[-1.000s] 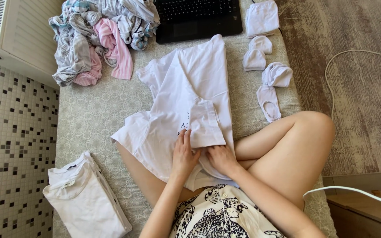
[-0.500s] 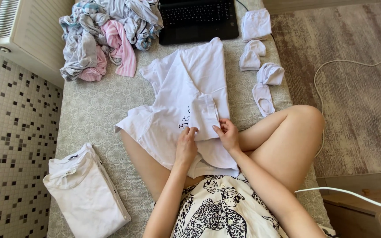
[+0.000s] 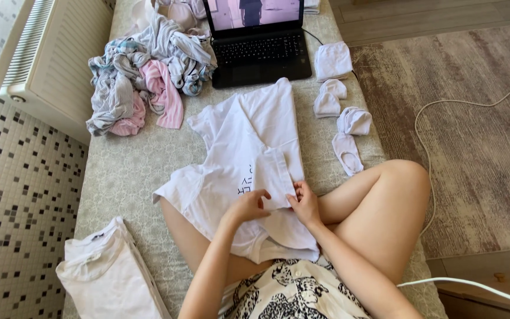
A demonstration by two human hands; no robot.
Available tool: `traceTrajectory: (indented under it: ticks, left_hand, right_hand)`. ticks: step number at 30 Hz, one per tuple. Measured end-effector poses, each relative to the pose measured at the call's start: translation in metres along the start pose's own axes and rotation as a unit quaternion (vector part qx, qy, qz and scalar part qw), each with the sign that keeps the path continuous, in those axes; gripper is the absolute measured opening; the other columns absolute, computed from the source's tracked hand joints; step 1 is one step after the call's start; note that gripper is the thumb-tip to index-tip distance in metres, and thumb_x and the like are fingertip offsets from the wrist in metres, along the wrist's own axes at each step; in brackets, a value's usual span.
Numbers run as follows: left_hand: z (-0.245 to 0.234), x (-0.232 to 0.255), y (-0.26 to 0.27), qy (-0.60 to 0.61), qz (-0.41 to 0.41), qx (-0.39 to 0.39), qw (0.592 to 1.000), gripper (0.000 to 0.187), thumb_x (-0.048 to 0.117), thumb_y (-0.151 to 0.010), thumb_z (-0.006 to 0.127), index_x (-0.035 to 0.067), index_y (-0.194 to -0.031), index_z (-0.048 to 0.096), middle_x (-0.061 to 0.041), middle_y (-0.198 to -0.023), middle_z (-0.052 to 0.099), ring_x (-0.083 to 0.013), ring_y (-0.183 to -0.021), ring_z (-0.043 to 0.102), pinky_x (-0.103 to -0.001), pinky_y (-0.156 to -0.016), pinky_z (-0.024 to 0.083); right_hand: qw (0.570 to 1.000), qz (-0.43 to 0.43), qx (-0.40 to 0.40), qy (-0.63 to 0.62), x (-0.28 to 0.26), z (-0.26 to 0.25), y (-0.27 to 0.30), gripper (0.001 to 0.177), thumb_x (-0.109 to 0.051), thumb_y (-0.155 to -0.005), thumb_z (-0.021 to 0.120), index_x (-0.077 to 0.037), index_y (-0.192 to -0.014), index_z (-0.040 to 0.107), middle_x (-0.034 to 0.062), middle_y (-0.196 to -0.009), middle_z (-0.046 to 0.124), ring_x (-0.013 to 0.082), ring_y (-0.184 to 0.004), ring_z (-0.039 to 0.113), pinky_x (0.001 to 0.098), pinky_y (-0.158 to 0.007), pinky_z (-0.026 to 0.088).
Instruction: Folding white t-shirts and socks on a bed while watching a video on a laptop.
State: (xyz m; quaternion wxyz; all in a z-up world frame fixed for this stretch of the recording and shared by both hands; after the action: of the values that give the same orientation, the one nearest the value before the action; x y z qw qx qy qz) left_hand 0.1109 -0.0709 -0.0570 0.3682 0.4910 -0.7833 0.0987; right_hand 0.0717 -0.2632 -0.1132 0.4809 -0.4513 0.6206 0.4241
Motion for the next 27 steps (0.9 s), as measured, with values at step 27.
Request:
traceTrajectory:
  ticks: [27]
  left_hand:
    - [-0.144, -0.19, -0.313, 0.273, -0.149, 0.317, 0.896, 0.037, 0.025, -0.066, 0.091, -0.003, -0.087, 0.078, -0.005, -0.071, 0.073, -0.0134, -0.06, 0.063, -0.03, -0.056, 0.049]
  right_hand:
    - [0.999, -0.037, 0.004, -0.002, -0.049, 0.009, -0.007, 0.043, -0.004, -0.09, 0.068, -0.006, -0.132, 0.06, 0.0056, -0.103, 0.073, 0.0122, -0.068, 0.061, 0.026, -0.059, 0.052]
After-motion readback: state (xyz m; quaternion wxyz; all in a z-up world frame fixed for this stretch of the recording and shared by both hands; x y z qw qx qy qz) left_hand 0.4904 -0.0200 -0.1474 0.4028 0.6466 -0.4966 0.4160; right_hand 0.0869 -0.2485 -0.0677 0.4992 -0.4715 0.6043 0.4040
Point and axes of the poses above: each hand's wrist, its own y-axis away from the middle knuckle, its own z-axis out of the palm, x = y × z, the point moved 10 cm from there along -y, towards the middle knuckle
